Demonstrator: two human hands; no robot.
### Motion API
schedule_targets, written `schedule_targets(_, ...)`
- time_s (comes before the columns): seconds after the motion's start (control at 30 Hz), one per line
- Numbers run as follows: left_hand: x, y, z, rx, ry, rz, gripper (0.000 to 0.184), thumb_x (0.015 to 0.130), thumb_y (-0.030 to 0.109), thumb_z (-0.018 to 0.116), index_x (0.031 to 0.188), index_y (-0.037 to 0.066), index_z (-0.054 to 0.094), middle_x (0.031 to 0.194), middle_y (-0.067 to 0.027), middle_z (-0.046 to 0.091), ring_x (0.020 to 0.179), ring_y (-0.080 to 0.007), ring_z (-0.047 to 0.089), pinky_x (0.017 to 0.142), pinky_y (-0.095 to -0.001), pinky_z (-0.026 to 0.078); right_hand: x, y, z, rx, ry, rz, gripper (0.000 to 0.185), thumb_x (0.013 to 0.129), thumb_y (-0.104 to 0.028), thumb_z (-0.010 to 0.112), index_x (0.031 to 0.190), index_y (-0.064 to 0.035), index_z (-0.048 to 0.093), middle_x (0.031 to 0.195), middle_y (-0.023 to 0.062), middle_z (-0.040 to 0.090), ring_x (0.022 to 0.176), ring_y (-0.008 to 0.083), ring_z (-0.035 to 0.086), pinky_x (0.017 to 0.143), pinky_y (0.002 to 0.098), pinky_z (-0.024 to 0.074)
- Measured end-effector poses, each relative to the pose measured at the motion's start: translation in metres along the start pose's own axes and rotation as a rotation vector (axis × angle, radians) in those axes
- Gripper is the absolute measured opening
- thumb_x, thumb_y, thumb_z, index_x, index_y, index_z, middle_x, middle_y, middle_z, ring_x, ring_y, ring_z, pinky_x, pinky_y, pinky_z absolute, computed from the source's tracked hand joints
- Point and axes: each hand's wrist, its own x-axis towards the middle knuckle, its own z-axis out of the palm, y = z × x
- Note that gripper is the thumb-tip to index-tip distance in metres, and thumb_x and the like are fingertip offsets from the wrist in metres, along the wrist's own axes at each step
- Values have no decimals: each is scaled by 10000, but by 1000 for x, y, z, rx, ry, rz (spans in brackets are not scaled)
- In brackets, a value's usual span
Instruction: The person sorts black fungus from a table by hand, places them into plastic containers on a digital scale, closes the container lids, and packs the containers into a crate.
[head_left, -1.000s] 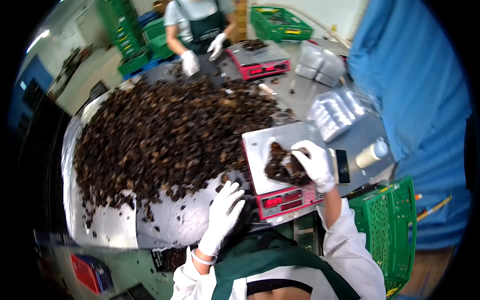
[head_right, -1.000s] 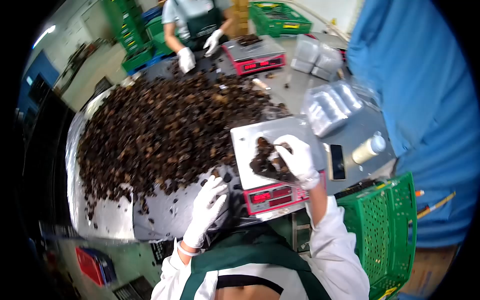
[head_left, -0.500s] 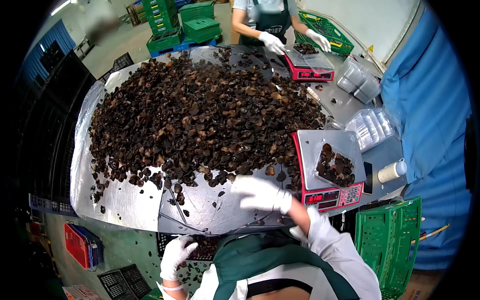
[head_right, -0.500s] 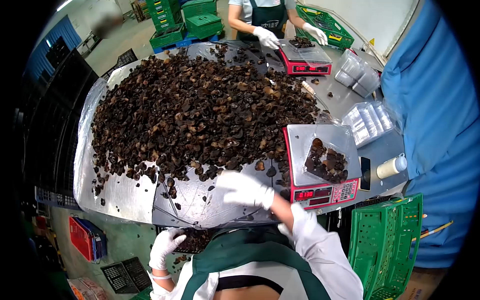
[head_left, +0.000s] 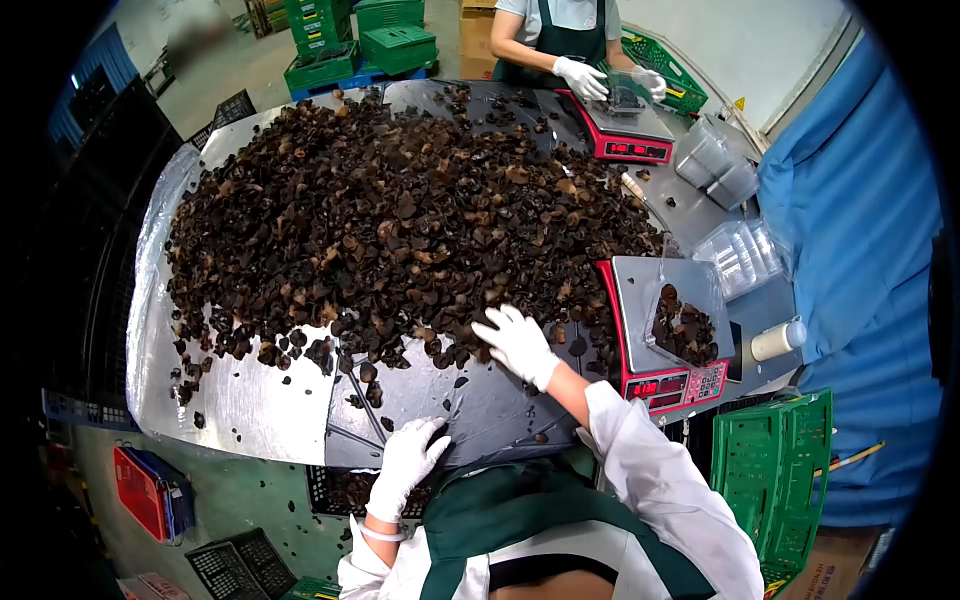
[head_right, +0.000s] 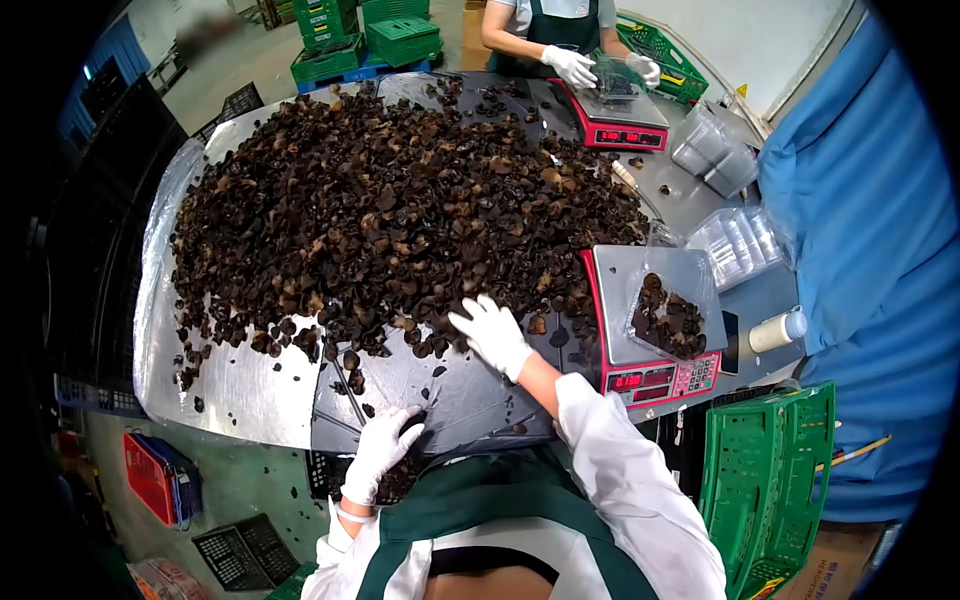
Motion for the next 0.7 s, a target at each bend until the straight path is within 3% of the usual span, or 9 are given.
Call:
schedule_targets(0.13,4,-12,11,-45,72,-47,292,847,275,643,1045,60,640,1003,-130,654,974,-309,608,861,-389,480,-62,-9,2,82,143,-171,402,785,-188,614,1187,-195,600,1282,83,529,1236,292,453,848,393,455)
schedule_targets(0.23,16,-16,17,-38,193,-30,260,830,237,659,1018,59,640,1047,-122,645,1005,-304,598,867,-390,480,-102,-10,-12,181,158,-198,392,786,-124,558,1172,-175,609,1259,78,553,1230,287,474,867,384,458)
schedule_targets(0.37,42,-13,20,-29,261,-6,305,809,226,676,1067,67,639,1086,-119,637,1031,-299,592,877,-383,478,-132,12,-2,206,248,-34,304,757,-89,598,1045,-151,675,1153,68,618,1112,262,575,855,334,505)
schedule_targets(0.5,72,2,29,-30,246,117,357,802,244,685,1101,57,628,1107,-119,631,1023,-291,594,864,-383,482,-143,26,-10,574,316,346,289,793,7,585,1050,-104,659,1132,115,612,1060,290,595,893,337,503)
schedule_targets(0.67,104,26,59,-27,136,297,481,797,323,686,1188,64,580,1143,-111,608,1010,-276,582,831,-374,483,-129,42,-11,714,473,414,317,791,49,548,1076,-65,628,1114,136,603,1066,303,579,934,351,461)
schedule_targets(0.7,110,29,66,-12,139,323,515,792,331,686,1213,62,562,1170,-114,598,1027,-273,573,832,-366,480,-123,45,-10,701,460,430,334,793,-2,588,1120,-65,621,1127,144,594,1073,305,571,944,350,453)
